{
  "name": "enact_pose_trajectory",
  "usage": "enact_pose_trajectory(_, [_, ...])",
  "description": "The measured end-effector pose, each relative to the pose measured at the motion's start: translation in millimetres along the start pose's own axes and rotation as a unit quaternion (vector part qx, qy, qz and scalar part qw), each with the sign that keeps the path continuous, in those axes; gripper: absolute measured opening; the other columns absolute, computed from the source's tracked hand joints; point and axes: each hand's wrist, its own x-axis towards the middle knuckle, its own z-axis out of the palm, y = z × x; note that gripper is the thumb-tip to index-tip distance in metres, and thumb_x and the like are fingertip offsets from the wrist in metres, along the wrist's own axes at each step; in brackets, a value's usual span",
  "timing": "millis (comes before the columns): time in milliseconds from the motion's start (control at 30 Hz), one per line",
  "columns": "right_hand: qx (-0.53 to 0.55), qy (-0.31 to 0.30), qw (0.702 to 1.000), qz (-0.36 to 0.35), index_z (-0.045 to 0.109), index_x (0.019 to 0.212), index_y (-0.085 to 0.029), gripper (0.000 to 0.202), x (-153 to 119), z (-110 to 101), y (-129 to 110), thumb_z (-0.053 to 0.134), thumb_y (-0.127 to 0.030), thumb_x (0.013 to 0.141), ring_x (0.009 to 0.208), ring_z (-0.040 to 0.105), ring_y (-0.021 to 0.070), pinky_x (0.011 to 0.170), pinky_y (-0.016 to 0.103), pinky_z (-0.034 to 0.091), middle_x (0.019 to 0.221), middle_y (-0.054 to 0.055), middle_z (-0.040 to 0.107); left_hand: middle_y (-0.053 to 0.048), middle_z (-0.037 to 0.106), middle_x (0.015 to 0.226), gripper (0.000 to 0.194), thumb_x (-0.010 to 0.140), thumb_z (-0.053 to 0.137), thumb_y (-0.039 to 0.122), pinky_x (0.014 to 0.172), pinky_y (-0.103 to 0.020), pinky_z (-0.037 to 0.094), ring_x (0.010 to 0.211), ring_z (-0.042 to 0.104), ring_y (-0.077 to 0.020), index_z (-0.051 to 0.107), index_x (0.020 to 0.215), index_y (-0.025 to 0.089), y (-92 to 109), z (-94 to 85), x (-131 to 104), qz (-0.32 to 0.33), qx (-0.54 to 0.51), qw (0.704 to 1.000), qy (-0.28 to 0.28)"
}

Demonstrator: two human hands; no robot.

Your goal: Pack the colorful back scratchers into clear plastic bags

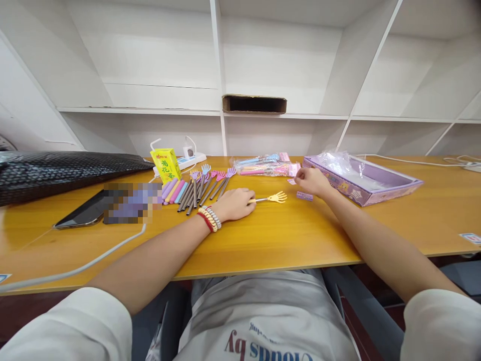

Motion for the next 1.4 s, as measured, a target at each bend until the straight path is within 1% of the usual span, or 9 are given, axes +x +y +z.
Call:
enact_pose_trajectory(100, [-0.053,-0.040,0.995,0.074,0.065,0.090,-0.016,0.034,6.1,-1.6,18.7,0.052,-0.043,0.074,0.089,0.060,0.0271,0.070,0.032,0.043,0.095,0.013,0.066,-0.006,0.062,0.091,0.024,0.085,0.038,0.034,0.065,-0.031,0.041,0.076,0.058,-0.0192,0.057,0.084,0.020,-0.3,0.5,-0.2,0.004,0.001,1.000,0.006])
enact_pose_trajectory(200, [-0.081,-0.079,0.988,0.107,0.065,0.093,-0.013,0.045,7.7,-2.0,28.3,0.051,-0.051,0.073,0.087,0.061,0.0299,0.069,0.035,0.045,0.095,0.017,0.066,-0.006,0.062,0.092,0.023,0.084,0.039,0.033,0.066,-0.031,0.042,0.077,0.058,-0.0193,0.057,0.085,0.020,-0.2,0.1,-0.5,0.004,-0.001,1.000,0.003])
enact_pose_trajectory(300, [-0.090,-0.102,0.983,0.125,0.065,0.096,-0.011,0.051,7.6,-1.0,29.8,0.051,-0.054,0.073,0.087,0.062,0.0308,0.068,0.035,0.047,0.093,0.019,0.065,-0.006,0.062,0.093,0.023,0.084,0.039,0.033,0.068,-0.031,0.042,0.079,0.058,-0.0194,0.058,0.086,0.020,0.6,-0.9,-0.6,-0.001,-0.003,1.000,0.000])
enact_pose_trajectory(533, [-0.096,-0.109,0.979,0.142,0.064,0.102,-0.011,0.055,8.5,-0.1,28.4,0.052,-0.055,0.072,0.092,0.061,0.0321,0.072,0.037,0.047,0.097,0.019,0.065,-0.006,0.062,0.093,0.026,0.085,0.039,0.034,0.069,-0.030,0.043,0.082,0.058,-0.0193,0.059,0.088,0.019,1.8,-2.4,-0.3,0.002,-0.002,1.000,-0.001])
enact_pose_trajectory(667, [-0.086,-0.127,0.976,0.154,0.065,0.102,-0.010,0.061,7.1,-1.5,25.9,0.054,-0.060,0.068,0.094,0.060,0.0333,0.073,0.039,0.048,0.099,0.020,0.064,-0.007,0.062,0.093,0.028,0.086,0.038,0.036,0.069,-0.030,0.043,0.083,0.058,-0.0194,0.060,0.089,0.019,0.9,-2.1,0.3,0.006,-0.002,1.000,-0.002])
enact_pose_trajectory(767, [-0.078,-0.125,0.977,0.156,0.064,0.102,-0.010,0.064,5.6,-2.2,24.0,0.056,-0.061,0.066,0.094,0.060,0.0335,0.072,0.039,0.048,0.098,0.020,0.063,-0.007,0.062,0.093,0.028,0.086,0.038,0.037,0.071,-0.031,0.043,0.083,0.058,-0.0196,0.060,0.089,0.019,1.1,-2.3,0.4,0.002,-0.005,1.000,-0.002])
enact_pose_trajectory(1000, [-0.093,-0.110,0.976,0.165,0.063,0.106,-0.011,0.060,7.1,-2.5,29.4,0.055,-0.057,0.068,0.096,0.059,0.0335,0.074,0.040,0.047,0.103,0.019,0.063,-0.006,0.062,0.093,0.027,0.084,0.040,0.037,0.071,-0.031,0.043,0.084,0.058,-0.0198,0.061,0.089,0.020,1.3,-1.7,0.2,-0.007,-0.006,1.000,-0.003])
enact_pose_trajectory(1233, [-0.097,-0.129,0.973,0.165,0.064,0.104,-0.012,0.056,6.0,-1.0,26.7,0.055,-0.055,0.069,0.097,0.059,0.0311,0.075,0.037,0.047,0.106,0.018,0.063,-0.005,0.062,0.093,0.026,0.084,0.040,0.038,0.069,-0.031,0.043,0.081,0.058,-0.0198,0.060,0.089,0.021,-1.5,1.2,0.7,0.000,-0.010,1.000,0.006])
enact_pose_trajectory(1400, [-0.093,-0.130,0.974,0.164,0.063,0.106,-0.012,0.055,4.9,-0.7,24.8,0.054,-0.053,0.070,0.100,0.058,0.0316,0.078,0.039,0.047,0.108,0.018,0.062,-0.005,0.062,0.093,0.027,0.084,0.039,0.037,0.069,-0.031,0.043,0.082,0.058,-0.0197,0.060,0.088,0.021,-0.4,0.1,0.5,0.000,-0.012,1.000,0.004])
